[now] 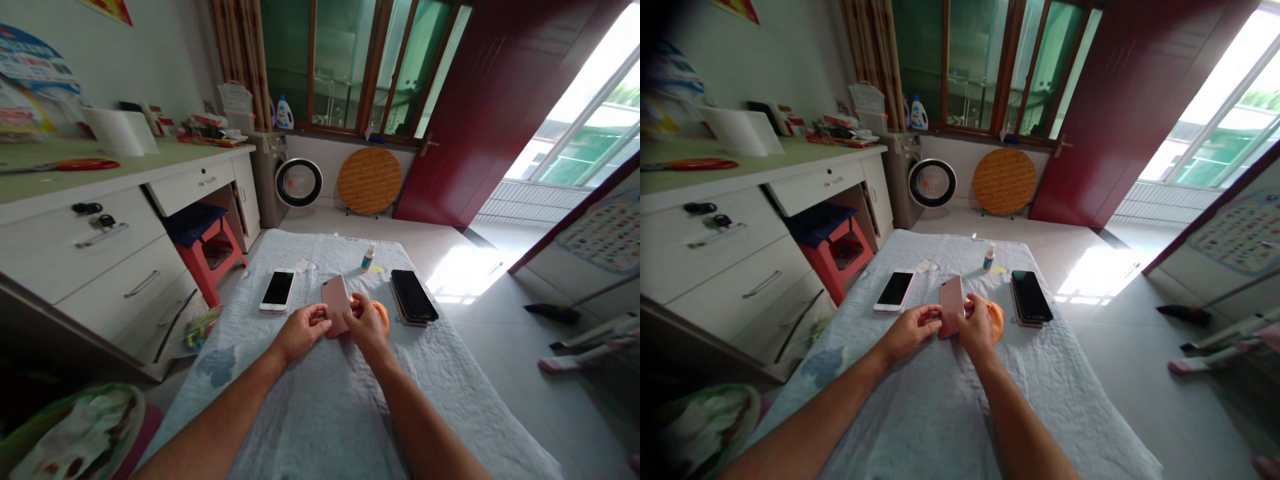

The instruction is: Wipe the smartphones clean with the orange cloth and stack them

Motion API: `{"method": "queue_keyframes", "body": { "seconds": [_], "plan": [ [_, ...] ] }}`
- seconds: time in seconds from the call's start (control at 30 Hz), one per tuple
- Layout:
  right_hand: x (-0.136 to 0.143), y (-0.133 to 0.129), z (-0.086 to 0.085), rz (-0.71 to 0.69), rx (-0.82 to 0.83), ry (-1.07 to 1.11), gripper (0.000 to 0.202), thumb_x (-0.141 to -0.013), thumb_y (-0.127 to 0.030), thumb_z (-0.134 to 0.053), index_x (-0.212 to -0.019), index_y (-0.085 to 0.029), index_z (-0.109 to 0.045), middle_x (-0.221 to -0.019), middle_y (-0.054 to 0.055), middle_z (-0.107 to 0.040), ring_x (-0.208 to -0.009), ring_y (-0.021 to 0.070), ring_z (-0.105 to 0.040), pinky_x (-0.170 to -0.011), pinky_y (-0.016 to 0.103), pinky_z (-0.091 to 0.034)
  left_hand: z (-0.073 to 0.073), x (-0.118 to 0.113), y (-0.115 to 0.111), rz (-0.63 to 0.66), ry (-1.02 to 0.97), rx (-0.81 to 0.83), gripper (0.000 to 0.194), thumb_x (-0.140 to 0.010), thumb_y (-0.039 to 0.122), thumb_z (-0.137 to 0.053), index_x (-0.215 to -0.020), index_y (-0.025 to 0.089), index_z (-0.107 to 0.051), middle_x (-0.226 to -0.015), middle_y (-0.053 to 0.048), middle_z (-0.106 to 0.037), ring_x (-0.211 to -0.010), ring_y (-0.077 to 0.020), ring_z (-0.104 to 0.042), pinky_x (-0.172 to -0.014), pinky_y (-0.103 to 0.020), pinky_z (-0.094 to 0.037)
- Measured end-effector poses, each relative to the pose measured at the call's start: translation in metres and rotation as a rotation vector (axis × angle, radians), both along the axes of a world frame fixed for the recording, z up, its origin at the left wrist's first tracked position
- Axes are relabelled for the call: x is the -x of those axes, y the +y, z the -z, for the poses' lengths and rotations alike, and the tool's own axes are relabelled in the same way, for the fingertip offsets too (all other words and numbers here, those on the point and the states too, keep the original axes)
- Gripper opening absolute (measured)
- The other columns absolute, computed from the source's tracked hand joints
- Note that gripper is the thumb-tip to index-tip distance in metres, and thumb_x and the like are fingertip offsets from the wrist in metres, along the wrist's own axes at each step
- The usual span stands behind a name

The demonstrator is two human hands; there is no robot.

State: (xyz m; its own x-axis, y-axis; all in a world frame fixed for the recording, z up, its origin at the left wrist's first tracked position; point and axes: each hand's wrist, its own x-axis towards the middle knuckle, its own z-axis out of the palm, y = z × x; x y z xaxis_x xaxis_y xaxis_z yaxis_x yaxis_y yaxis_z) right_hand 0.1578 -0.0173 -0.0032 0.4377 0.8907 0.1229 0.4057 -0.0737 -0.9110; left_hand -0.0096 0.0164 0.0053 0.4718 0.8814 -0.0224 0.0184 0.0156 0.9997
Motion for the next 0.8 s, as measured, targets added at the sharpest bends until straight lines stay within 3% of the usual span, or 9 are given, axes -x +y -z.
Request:
{"method": "queue_keyframes", "body": {
  "seconds": [0.1, 0.2, 0.27, 0.4, 0.53, 0.8],
  "plan": [
    [0.004, 0.002, 0.001, -0.056, -0.025, 0.175, 0.048, -0.067, -0.028, -0.061, -0.112, -0.015, -0.061, -0.085, 0.004, -0.068, -0.068, 0.0171, -0.063, -0.061, 0.027, -0.051, 0.000, 0.000, 0.001, -0.003, -0.051, 0.031, 0.042, -0.068, 0.034, -0.077, -0.105, 0.016, -0.067, -0.109, -0.012, -0.071, -0.108, -0.0286, -0.064, -0.096, -0.042, -0.049],
    [0.006, 0.001, -0.001, -0.114, -0.043, 0.216, 0.043, -0.069, -0.029, -0.060, -0.110, -0.015, -0.062, -0.082, 0.004, -0.068, -0.067, 0.0166, -0.062, -0.059, 0.026, -0.050, 0.001, -0.001, 0.001, 0.010, -0.071, 0.092, 0.046, -0.070, 0.036, -0.077, -0.109, 0.014, -0.065, -0.111, -0.014, -0.070, -0.110, -0.0287, -0.063, -0.094, -0.040, -0.049],
    [0.007, -0.002, -0.006, -0.114, -0.073, 0.140, 0.040, -0.072, -0.029, -0.059, -0.108, -0.015, -0.064, -0.082, 0.004, -0.067, -0.067, 0.0158, -0.061, -0.060, 0.026, -0.049, 0.001, -0.001, 0.000, 0.039, -0.078, 0.137, 0.048, -0.074, 0.037, -0.075, -0.114, 0.014, -0.063, -0.113, -0.015, -0.069, -0.107, -0.0274, -0.064, -0.090, -0.037, -0.050],
    [0.013, -0.011, -0.018, -0.096, -0.174, -0.210, 0.030, -0.075, -0.021, -0.056, -0.102, -0.017, -0.068, -0.085, 0.004, -0.063, -0.074, 0.0157, -0.058, -0.069, 0.028, -0.048, -0.001, -0.003, -0.004, 0.097, -0.133, 0.229, 0.049, -0.080, 0.040, -0.071, -0.121, 0.016, -0.060, -0.115, -0.012, -0.068, -0.100, -0.0224, -0.066, -0.079, -0.028, -0.051],
    [0.021, -0.020, -0.024, -0.207, -0.235, -0.428, 0.031, -0.077, -0.012, -0.052, -0.102, -0.019, -0.068, -0.088, 0.004, -0.059, -0.080, 0.0157, -0.056, -0.075, 0.028, -0.046, -0.006, -0.002, -0.005, 0.136, -0.256, 0.297, 0.044, -0.084, 0.043, -0.067, -0.119, 0.017, -0.060, -0.108, -0.011, -0.070, -0.092, -0.0188, -0.068, -0.077, -0.025, -0.052],
    [0.028, -0.027, -0.021, -0.476, -0.220, -0.613, 0.023, -0.077, -0.012, -0.058, -0.097, -0.018, -0.065, -0.091, 0.005, -0.055, -0.087, 0.0192, -0.051, -0.078, 0.030, -0.043, -0.003, -0.001, -0.002, -0.022, -0.223, 0.429, 0.021, -0.086, 0.027, -0.062, -0.103, 0.015, -0.057, -0.082, -0.006, -0.068, -0.063, -0.0125, -0.066, -0.053, -0.019, -0.052]
  ]
}}
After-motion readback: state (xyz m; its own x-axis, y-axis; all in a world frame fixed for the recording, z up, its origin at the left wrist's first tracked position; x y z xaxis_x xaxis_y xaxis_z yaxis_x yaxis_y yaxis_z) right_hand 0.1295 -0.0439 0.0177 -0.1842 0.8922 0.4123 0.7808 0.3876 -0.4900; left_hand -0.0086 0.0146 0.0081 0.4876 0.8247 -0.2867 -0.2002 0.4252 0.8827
